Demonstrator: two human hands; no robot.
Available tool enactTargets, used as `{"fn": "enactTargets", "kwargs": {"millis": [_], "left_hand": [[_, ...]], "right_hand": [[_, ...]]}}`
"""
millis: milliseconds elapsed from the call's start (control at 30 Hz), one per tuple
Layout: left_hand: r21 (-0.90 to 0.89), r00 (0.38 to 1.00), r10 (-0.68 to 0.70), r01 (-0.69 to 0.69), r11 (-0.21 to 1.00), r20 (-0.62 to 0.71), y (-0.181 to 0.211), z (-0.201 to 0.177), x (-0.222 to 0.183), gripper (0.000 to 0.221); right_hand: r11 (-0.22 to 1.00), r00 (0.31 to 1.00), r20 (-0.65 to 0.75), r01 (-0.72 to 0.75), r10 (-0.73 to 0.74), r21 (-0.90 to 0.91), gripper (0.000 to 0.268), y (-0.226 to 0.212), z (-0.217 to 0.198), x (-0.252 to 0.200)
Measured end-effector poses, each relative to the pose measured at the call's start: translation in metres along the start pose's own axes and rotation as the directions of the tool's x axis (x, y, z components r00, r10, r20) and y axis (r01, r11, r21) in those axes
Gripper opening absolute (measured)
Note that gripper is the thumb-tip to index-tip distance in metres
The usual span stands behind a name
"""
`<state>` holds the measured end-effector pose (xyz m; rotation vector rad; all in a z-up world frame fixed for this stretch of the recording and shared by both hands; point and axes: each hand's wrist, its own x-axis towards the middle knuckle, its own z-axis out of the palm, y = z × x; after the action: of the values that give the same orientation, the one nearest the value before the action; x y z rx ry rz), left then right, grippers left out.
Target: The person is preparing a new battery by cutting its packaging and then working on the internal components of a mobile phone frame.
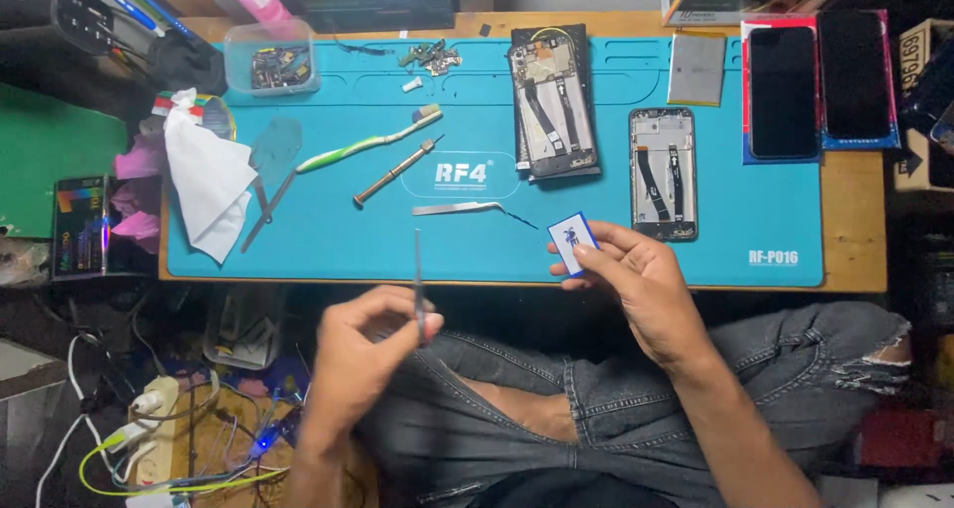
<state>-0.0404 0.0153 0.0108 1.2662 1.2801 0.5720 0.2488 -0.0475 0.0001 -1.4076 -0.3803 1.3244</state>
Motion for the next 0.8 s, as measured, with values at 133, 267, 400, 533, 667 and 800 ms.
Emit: {"fn": "enactTargets", "kwargs": {"millis": [133, 267, 400, 533, 667, 800], "left_hand": [[0.158, 0.985, 0.143, -0.158, 0.975, 0.100, 0.031, 0.060, -0.009, 0.011], [0.321, 0.974, 0.103, -0.165, 0.933, 0.201, 0.042, 0.088, -0.003, 0.023], [0.396, 0.972, 0.050, -0.140, 0.907, 0.229, 0.045, 0.102, 0.005, 0.032], [0.236, 0.968, 0.125, -0.176, 0.956, 0.218, 0.061, 0.108, 0.010, 0.015], [0.242, 0.973, 0.103, -0.153, 0.958, 0.209, 0.056, 0.111, 0.012, 0.013], [0.222, 0.976, 0.071, -0.117, 0.968, 0.207, 0.047, 0.114, 0.016, 0.010]], "right_hand": [[0.983, 1.000, -0.007, -0.017, 0.016, -0.181, 0.022, -0.004, -0.005, 0.003], [0.986, 0.999, -0.036, 0.004, -0.010, -0.169, 0.025, -0.006, -0.011, 0.004], [0.981, 0.997, -0.001, 0.079, -0.080, -0.175, 0.018, -0.011, -0.016, 0.002], [0.982, 0.987, 0.017, 0.161, -0.160, -0.103, 0.022, -0.004, -0.022, 0.009], [0.981, 0.988, 0.013, 0.156, -0.156, -0.112, 0.019, -0.002, -0.025, 0.013], [0.978, 0.987, 0.011, 0.161, -0.161, -0.130, 0.019, -0.002, -0.027, 0.021]]}}
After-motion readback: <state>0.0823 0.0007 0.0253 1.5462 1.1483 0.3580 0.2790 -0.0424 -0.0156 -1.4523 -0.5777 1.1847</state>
